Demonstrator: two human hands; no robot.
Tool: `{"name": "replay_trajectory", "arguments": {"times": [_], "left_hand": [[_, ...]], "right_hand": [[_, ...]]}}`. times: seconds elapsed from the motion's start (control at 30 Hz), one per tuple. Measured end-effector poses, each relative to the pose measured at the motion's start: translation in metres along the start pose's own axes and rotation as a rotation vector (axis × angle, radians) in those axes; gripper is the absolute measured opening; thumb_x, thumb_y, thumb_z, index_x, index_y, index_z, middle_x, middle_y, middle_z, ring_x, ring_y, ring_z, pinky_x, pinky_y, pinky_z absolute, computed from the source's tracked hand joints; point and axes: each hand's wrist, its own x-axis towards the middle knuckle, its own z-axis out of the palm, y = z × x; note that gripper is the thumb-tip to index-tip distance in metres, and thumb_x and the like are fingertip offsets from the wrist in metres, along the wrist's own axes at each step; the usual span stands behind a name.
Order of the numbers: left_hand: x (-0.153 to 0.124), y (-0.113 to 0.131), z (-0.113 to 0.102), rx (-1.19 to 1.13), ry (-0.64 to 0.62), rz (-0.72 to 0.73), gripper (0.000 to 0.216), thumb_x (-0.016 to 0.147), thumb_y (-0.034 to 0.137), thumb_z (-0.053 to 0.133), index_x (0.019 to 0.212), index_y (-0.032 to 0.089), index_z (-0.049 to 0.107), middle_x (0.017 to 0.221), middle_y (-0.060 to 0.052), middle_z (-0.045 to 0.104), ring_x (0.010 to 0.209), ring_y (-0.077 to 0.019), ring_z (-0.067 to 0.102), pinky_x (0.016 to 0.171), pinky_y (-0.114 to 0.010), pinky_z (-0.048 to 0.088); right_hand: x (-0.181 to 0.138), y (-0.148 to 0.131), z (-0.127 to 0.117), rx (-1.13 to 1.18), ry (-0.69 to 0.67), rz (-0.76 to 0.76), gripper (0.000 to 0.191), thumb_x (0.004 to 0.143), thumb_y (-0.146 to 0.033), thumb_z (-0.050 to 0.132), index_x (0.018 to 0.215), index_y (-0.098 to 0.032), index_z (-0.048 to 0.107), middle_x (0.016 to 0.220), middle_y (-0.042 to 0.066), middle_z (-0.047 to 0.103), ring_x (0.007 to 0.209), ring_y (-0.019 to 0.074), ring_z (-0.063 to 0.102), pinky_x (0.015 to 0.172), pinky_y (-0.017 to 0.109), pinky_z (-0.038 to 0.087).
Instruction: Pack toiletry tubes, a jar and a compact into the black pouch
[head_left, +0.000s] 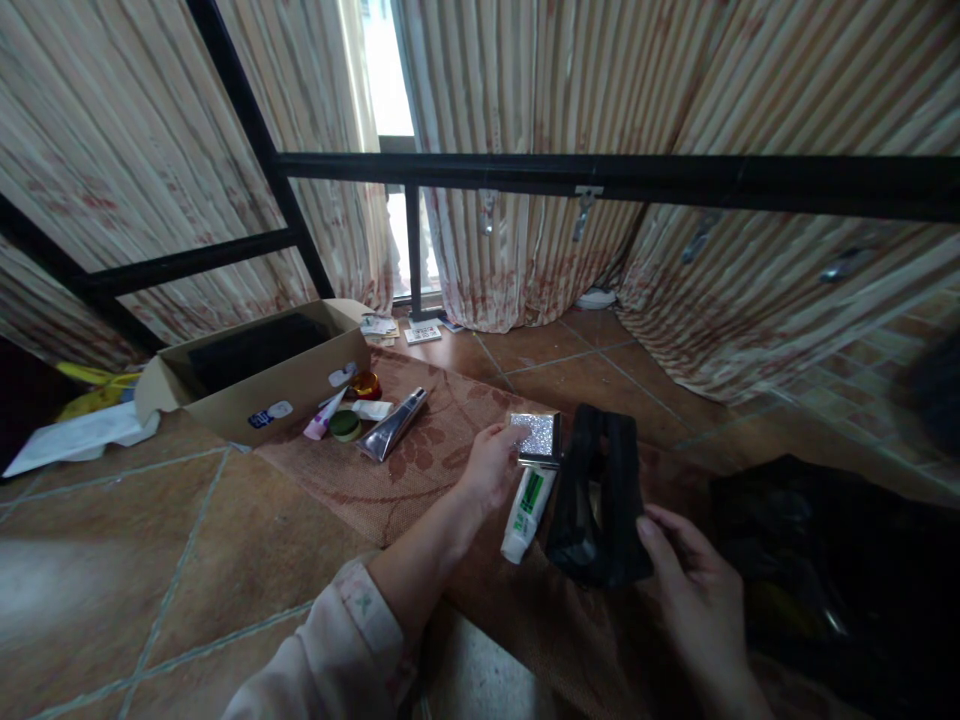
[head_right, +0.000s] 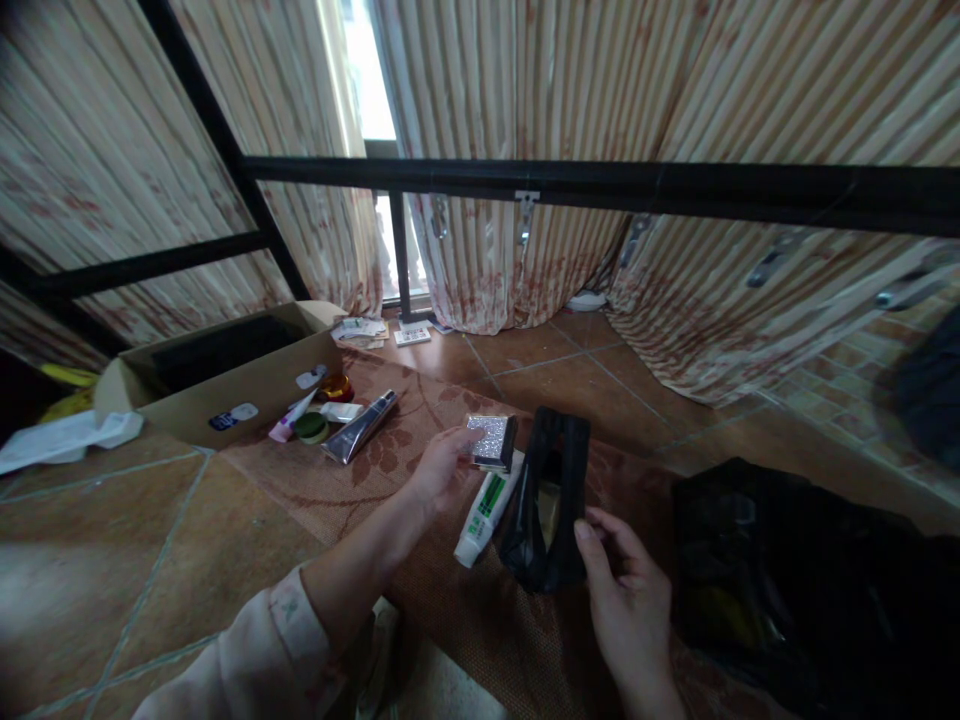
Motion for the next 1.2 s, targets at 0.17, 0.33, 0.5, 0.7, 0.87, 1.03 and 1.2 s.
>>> {"name": "replay_trajectory", "arguments": {"times": [0.17,0.33,0.5,0.7,0.87,1.03,1.2], "left_hand": [[0.0044,-0.0003,-0.0048,-0.071,0.01,-0.034,0.019,0.052,0.007,0.055,0.069,0.015,0.058,0.07,-0.002,0.063,0.061,-0.0128,0.057,0.06,-0.023,0.044],[0.0034,-0.0007,-0.004,-0.058,-0.031,-0.029,0.031,0.047,0.002,0.053,0.074,0.015,0.058,0.07,0.0,0.062,0.06,-0.0106,0.054,0.055,-0.02,0.041],[0.0022,-0.0007,-0.0024,-0.062,-0.079,-0.024,0.032,0.047,0.002,0.055,0.076,0.015,0.058,0.07,0.0,0.062,0.063,-0.0112,0.055,0.06,-0.022,0.043],[0.0035,-0.003,-0.0017,-0.077,-0.143,-0.016,0.038,0.048,0.003,0.058,0.084,0.014,0.06,0.075,-0.002,0.064,0.066,-0.0139,0.059,0.065,-0.027,0.047],[0.0003,-0.0011,0.0009,-0.057,-0.115,0.017,0.041,0.047,0.003,0.06,0.086,0.013,0.06,0.074,-0.002,0.064,0.064,-0.0135,0.059,0.063,-0.027,0.048],[-0.0032,0.0015,0.0043,-0.028,-0.086,0.066,0.044,0.045,0.003,0.059,0.088,0.014,0.06,0.075,-0.001,0.064,0.065,-0.015,0.06,0.064,-0.03,0.05],[-0.0027,0.0009,0.0039,-0.015,-0.081,0.109,0.044,0.044,0.004,0.059,0.088,0.014,0.06,0.077,-0.001,0.064,0.065,-0.014,0.059,0.063,-0.028,0.049]], "right_hand": [[-0.0007,-0.0034,0.0008,0.008,0.005,0.003,0.047,0.072,-0.057,0.063,0.099,-0.019,0.069,0.097,0.006,0.069,0.086,0.0203,0.063,0.07,0.026,0.05],[-0.0006,-0.0024,0.0011,0.024,0.005,0.024,0.048,0.072,-0.056,0.063,0.1,-0.018,0.068,0.097,0.006,0.069,0.085,0.0205,0.064,0.069,0.027,0.051],[-0.0005,-0.0012,0.001,0.035,-0.005,0.007,0.047,0.073,-0.055,0.063,0.101,-0.018,0.068,0.097,0.006,0.07,0.085,0.0208,0.064,0.071,0.028,0.051],[-0.0005,-0.0005,0.0016,0.031,0.0,-0.002,0.046,0.073,-0.054,0.063,0.101,-0.018,0.068,0.099,0.007,0.07,0.086,0.021,0.064,0.07,0.028,0.051],[-0.0005,0.0007,0.0017,0.048,0.0,0.003,0.047,0.073,-0.054,0.063,0.102,-0.018,0.068,0.098,0.007,0.07,0.083,0.021,0.065,0.067,0.027,0.051],[-0.0003,0.0015,0.0012,0.011,0.006,-0.025,0.046,0.074,-0.053,0.062,0.101,-0.017,0.069,0.098,0.007,0.071,0.085,0.0213,0.065,0.067,0.027,0.051],[-0.0003,0.002,0.0008,0.015,0.006,-0.022,0.046,0.074,-0.054,0.062,0.101,-0.018,0.068,0.098,0.007,0.07,0.085,0.0205,0.064,0.068,0.027,0.05]]}}
